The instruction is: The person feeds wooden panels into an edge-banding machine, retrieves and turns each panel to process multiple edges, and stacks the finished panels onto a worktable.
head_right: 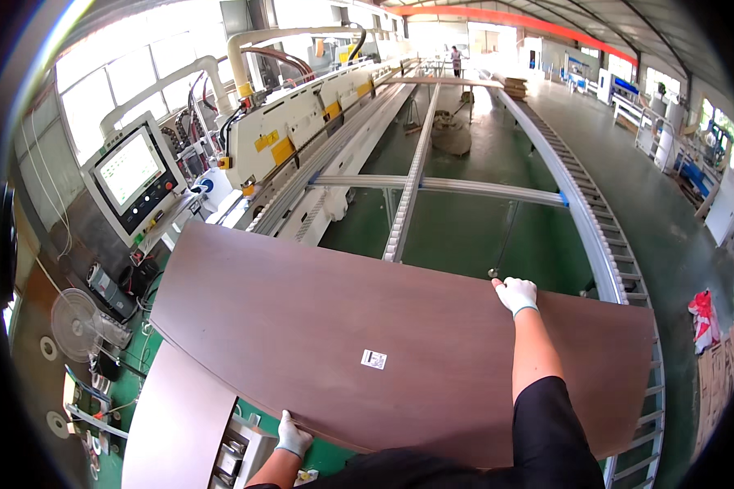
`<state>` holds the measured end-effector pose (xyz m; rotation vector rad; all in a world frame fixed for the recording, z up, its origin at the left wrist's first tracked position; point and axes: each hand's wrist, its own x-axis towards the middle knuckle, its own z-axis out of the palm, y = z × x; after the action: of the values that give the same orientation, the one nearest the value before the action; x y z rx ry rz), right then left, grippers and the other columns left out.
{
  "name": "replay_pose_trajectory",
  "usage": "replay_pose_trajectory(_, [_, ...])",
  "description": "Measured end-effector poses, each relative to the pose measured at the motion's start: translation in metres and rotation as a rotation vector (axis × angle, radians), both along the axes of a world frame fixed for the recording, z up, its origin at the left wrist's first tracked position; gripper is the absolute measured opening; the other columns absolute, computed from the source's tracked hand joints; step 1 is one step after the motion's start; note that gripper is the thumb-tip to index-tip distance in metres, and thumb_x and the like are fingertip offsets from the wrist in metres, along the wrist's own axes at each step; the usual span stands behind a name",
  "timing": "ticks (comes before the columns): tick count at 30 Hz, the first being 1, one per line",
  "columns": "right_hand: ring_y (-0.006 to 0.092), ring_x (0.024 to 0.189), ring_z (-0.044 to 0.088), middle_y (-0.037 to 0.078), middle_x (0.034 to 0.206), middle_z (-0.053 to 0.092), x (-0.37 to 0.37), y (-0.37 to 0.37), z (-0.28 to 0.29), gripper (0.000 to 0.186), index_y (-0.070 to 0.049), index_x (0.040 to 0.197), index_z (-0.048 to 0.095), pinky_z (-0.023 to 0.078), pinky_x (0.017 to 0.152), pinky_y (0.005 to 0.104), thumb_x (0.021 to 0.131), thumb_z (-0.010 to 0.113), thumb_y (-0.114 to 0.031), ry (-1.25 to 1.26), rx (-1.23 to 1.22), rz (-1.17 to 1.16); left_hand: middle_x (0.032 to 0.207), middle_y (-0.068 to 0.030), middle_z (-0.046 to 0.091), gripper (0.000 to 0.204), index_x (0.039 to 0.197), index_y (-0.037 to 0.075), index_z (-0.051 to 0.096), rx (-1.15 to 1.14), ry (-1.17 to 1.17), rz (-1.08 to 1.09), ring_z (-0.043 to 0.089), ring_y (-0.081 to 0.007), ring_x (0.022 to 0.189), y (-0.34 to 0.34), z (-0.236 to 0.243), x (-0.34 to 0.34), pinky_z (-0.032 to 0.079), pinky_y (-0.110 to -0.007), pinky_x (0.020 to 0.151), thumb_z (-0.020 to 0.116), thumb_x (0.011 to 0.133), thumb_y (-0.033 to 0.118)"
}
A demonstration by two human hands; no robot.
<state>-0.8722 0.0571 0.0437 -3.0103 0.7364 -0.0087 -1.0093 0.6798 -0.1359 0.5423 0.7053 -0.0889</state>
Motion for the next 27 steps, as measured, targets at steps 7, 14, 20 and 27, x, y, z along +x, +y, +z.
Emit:
replay_pose_trajectory(7, [0.0347,0.105,0.064,0.013,0.108,0.071,0.045,-0.021,-0.017,0.059,-0.012,0.104,0.07,0.046,0.094,0.0448,0.098,0.032,-0.057,0.098,0.02,-0.025,0.144,-0.0123,0.048,0.051,0.137,0.005,0.046,-0.017,0.1,0.023,0.046,-0.0323,0.131,-0.02,0.011,0.033,0.032,-0.051,0.114,0.037,0.105,0.043])
replay_pose_trajectory(14, [0.0335,0.103,0.065,0.015,0.102,0.072,0.082,-0.035,-0.025,0.061,-0.009,0.095,0.07,0.046,0.094,0.0447,0.097,0.034,-0.058,0.064,0.0,0.0,0.145,-0.0114,0.048,0.051,0.137,0.005,0.047,0.014,0.176,0.046,0.045,-0.0314,0.132,-0.036,0.021,0.043,0.032,-0.051,0.114,0.037,0.105,0.043])
replay_pose_trajectory(20, [0.031,0.114,0.056,0.014,0.113,0.066,0.08,-0.028,-0.056,0.044,-0.006,0.11,0.065,0.025,0.114,0.0502,0.093,0.054,-0.045,-0.204,-0.069,0.083,0.145,-0.0102,0.048,0.051,0.139,0.006,0.046,0.129,0.285,0.074,0.045,-0.0305,0.132,-0.06,0.046,0.061,0.033,-0.05,0.113,0.037,0.105,0.044])
replay_pose_trajectory(27, [0.033,0.133,0.043,0.016,0.14,0.051,0.104,-0.033,-0.054,0.046,-0.005,0.127,0.059,0.03,0.114,0.0495,0.094,0.056,-0.037,-0.361,-0.268,0.083,0.142,-0.0119,0.051,0.049,0.136,0.004,0.048,0.236,0.288,0.096,0.047,-0.0313,0.131,-0.09,0.101,0.079,0.034,-0.05,0.113,0.039,0.105,0.041])
